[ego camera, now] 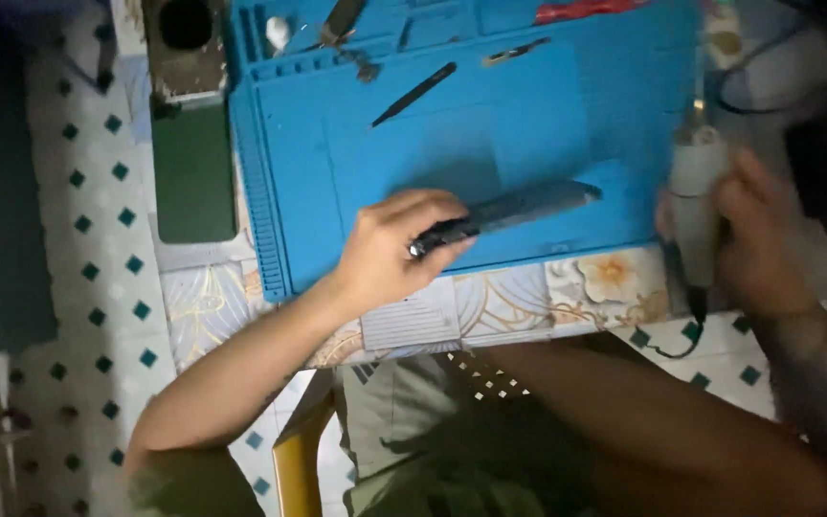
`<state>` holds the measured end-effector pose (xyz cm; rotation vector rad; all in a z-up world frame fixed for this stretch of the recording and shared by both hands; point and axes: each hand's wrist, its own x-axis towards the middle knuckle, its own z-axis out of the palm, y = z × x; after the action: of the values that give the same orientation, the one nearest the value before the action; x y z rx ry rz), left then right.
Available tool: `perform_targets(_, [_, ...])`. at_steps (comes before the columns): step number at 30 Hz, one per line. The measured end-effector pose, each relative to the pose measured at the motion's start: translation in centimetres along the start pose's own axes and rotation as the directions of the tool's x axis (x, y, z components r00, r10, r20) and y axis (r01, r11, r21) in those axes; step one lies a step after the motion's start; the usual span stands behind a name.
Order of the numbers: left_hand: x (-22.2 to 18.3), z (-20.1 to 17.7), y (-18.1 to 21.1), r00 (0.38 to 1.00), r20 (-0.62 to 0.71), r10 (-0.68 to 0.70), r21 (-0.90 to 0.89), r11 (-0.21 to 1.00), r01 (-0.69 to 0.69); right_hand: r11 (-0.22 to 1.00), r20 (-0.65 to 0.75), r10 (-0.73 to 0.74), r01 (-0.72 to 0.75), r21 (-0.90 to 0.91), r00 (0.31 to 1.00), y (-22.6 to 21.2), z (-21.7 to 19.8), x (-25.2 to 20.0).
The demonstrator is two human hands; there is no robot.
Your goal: Using a handheld rotary tool to grind or sand the metal frame of a mobile phone chassis on a repair bench.
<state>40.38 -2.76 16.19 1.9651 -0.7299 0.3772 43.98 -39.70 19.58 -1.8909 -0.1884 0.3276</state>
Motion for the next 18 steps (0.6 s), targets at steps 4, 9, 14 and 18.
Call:
perform_targets(4, [-0.6,-0.9,-0.2,0.992,0.097,-0.076,-0.060,0.995,0.082,0.922,-0.102,-0.021,-0.020,-0.386,0.995,3.8,-2.0,0.1])
perform_targets(9, [-1.1,-0.3,-0.5,0.997,0.063,-0.041,-0.029,0.999,0.043,0.906,-0.156,0.102,-0.156,-0.393,0.982,2.7,-1.1,-0.1])
perform_targets(14, [-1.0,-0.6,-0.8,0.996,0.019,-0.085,-0.076,0.993,0.086,0.971,-0.095,-0.004,-0.019,-0.237,0.996,7.4,-3.5,-0.3])
perform_targets(18, [-0.7,-0.6,-0.7,0.992,-0.124,-0.025,-0.101,0.995,0.012,0.986,-0.025,-0.106,0.102,-0.134,0.994,4.6,-2.4,0.4])
